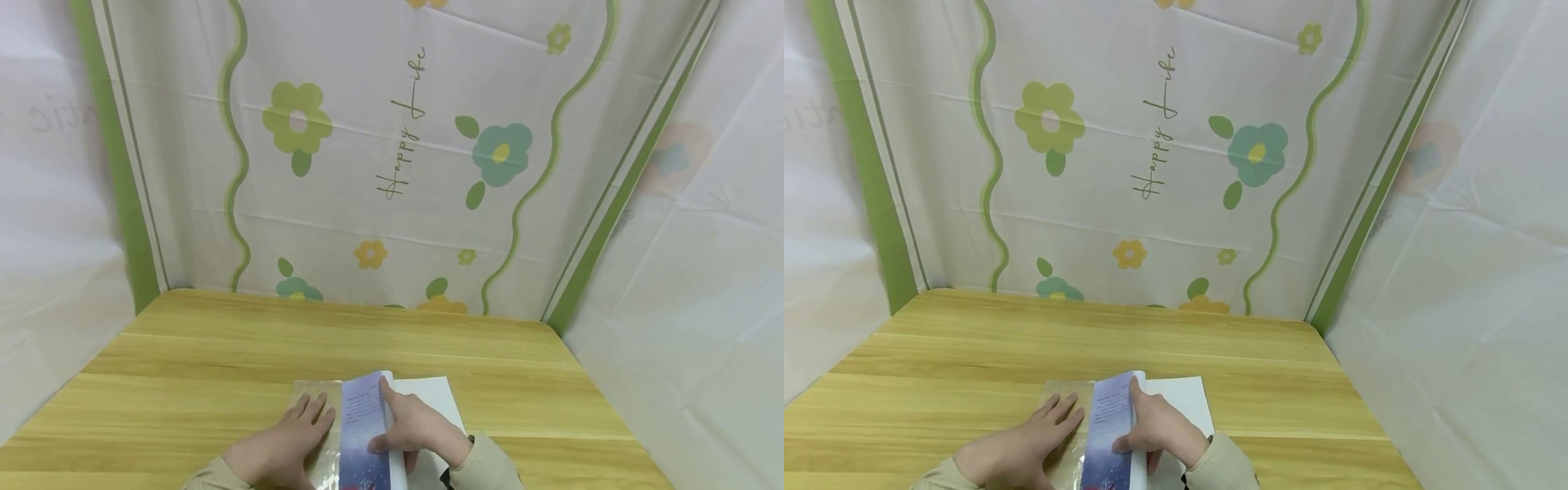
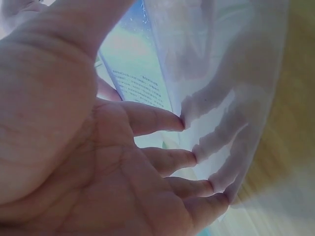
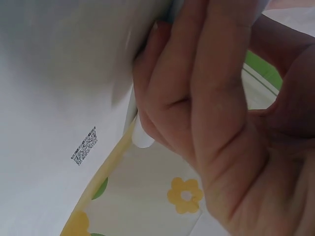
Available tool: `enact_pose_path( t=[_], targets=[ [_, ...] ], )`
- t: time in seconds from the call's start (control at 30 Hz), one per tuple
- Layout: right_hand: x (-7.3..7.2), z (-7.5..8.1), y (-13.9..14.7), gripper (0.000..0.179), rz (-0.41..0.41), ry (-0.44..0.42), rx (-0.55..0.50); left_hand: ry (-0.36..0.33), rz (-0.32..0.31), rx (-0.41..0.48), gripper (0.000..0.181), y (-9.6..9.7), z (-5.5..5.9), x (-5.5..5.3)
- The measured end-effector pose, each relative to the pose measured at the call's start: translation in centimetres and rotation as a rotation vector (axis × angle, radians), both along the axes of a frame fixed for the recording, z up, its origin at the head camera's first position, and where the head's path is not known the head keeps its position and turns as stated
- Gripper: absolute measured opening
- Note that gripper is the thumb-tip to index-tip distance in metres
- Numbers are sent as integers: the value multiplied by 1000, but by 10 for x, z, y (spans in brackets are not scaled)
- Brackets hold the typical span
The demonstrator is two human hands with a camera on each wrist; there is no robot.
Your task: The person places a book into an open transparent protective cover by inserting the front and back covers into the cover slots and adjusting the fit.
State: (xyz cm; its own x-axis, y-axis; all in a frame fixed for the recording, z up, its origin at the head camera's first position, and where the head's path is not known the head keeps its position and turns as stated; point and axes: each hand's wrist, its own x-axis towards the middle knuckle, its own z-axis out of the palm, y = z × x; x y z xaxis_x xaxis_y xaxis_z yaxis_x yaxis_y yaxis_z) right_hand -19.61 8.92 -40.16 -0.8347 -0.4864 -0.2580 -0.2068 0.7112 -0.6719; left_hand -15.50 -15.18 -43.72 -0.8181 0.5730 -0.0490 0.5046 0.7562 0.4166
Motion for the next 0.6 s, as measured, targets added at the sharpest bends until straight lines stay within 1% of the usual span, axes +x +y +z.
enact_pose_path(
  t=[0.23, 0.37, 0.47, 0.6],
  targets=[
    [-2, 3, -1, 103, 9, 4, 34, -5, -8, 2, 123, -1, 1, 0],
    [0, 4, -2, 103, 6, -1, 21, -3, -5, -4, 123, 0, 3, 1],
    [1, 4, -3, 104, 3, 1, 9, -17, 7, -4, 124, 0, 4, 1],
    [3, 3, -5, 105, -6, 13, 21, -28, 11, -1, 124, 1, 3, 1]
  ],
)
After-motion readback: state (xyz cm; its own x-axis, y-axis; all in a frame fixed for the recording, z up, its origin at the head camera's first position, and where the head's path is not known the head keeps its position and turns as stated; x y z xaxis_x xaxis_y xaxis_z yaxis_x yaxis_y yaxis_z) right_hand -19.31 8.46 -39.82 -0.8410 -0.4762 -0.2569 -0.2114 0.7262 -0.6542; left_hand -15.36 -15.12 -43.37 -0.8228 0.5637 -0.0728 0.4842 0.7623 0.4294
